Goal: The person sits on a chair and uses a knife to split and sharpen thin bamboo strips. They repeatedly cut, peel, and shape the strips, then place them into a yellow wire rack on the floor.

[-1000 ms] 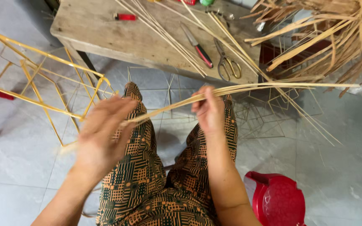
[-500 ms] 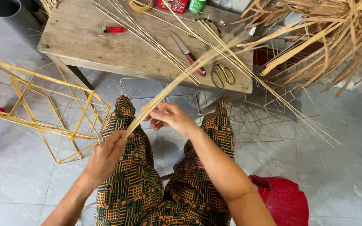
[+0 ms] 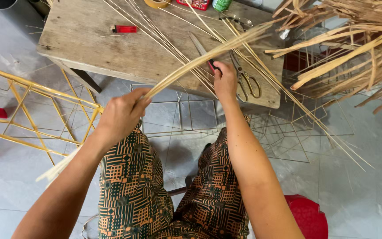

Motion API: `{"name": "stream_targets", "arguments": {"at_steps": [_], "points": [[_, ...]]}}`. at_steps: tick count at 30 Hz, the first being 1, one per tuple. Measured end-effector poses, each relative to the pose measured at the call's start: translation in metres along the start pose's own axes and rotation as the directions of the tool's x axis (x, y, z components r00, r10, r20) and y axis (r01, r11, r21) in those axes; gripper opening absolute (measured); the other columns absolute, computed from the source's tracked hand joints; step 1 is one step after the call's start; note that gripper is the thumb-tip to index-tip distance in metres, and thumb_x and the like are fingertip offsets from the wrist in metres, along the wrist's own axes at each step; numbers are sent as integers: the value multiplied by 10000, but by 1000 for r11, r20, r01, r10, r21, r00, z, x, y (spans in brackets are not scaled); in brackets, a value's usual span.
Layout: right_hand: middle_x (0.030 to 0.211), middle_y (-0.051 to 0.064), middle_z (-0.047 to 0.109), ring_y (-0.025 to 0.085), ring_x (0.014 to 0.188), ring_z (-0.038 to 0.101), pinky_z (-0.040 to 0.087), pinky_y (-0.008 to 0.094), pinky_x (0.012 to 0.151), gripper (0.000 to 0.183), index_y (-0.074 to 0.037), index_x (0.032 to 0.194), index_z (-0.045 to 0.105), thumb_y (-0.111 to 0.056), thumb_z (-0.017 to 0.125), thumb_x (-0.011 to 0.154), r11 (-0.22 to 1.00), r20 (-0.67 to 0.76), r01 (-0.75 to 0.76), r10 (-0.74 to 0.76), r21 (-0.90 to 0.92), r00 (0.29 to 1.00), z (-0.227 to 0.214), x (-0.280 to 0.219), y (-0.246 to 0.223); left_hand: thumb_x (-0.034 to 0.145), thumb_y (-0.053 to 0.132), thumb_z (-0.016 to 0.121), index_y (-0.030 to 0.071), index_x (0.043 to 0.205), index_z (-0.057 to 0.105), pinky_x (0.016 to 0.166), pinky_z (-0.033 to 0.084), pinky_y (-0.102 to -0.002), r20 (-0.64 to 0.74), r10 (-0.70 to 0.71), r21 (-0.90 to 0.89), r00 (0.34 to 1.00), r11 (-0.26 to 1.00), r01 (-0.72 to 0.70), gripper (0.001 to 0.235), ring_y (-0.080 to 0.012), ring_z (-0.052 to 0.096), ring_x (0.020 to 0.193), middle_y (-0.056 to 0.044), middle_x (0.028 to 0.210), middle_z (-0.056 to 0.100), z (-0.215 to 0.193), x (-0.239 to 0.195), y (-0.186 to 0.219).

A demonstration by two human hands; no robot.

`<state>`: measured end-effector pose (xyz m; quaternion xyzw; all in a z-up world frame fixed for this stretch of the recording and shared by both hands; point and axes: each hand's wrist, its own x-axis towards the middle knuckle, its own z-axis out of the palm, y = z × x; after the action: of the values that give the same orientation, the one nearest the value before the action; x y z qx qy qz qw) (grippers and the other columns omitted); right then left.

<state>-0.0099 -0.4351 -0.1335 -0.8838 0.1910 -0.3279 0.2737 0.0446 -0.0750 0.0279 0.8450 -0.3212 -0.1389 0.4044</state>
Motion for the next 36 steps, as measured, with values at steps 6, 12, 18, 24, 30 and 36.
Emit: {"name": "stream_targets", "arguments": {"at_steps": [6, 12, 18, 24, 30, 36], "points": [[1127, 166, 660, 391, 1058, 607, 489, 476, 919, 283, -102, 1149, 732, -55, 745, 871, 985, 35, -7, 13, -174, 999, 16, 10, 18, 988, 262, 685, 166, 1260, 697, 683, 563, -427, -102, 113, 14, 988, 994, -112, 289, -306, 730, 753, -151, 847, 732, 25, 77, -14], [1056, 152, 647, 378, 1010, 610, 495, 485, 862, 311, -139, 1109, 741, -140, 811, 806, 963, 56, -83, 100, -256, 993, 26, 23, 16, 971, 285, 725, 236, 1234, 726, 714, 554, -505, -185, 185, 277, 965, 952, -130, 268, -390, 702, 841, -153, 972, 715, 66, 129, -46], [1032, 140, 639, 359, 991, 632, 503, 488, 832, 347, -167, 1108, 741, -199, 833, 775, 947, 89, -97, 130, -305, 988, 29, 28, 15, 993, 270, 684, 251, 1239, 712, 696, 552, -534, -218, 101, 371, 971, 929, -13, 249, -425, 690, 832, -169, 1039, 652, 90, 159, -69], [1002, 164, 672, 345, 920, 669, 537, 462, 787, 316, -115, 1075, 728, -187, 807, 778, 951, 95, -230, 254, -207, 963, 30, 39, 21, 996, 281, 662, 251, 1220, 711, 731, 550, -533, -182, 23, 374, 983, 926, 47, 231, -421, 689, 865, -172, 1054, 656, 90, 173, -53], [877, 112, 740, 170, 593, 692, 534, 300, 512, 365, -9, 1181, 639, -70, 698, 826, 750, 324, -628, 552, 209, 768, 9, 49, 18, 1051, 323, 588, 198, 1245, 686, 780, 538, -542, -81, -30, 381, 996, 923, 59, 251, -428, 681, 933, -209, 1088, 648, 95, 181, -43], [828, 121, 720, 148, 573, 668, 536, 294, 473, 535, 18, 1364, 539, -46, 673, 849, 611, 484, -726, 555, 315, 677, -16, 46, 16, 1026, 313, 560, 201, 1265, 657, 796, 531, -556, -19, -39, 363, 999, 931, 43, 281, -458, 661, 951, -241, 1084, 628, 121, 179, -57]]}}
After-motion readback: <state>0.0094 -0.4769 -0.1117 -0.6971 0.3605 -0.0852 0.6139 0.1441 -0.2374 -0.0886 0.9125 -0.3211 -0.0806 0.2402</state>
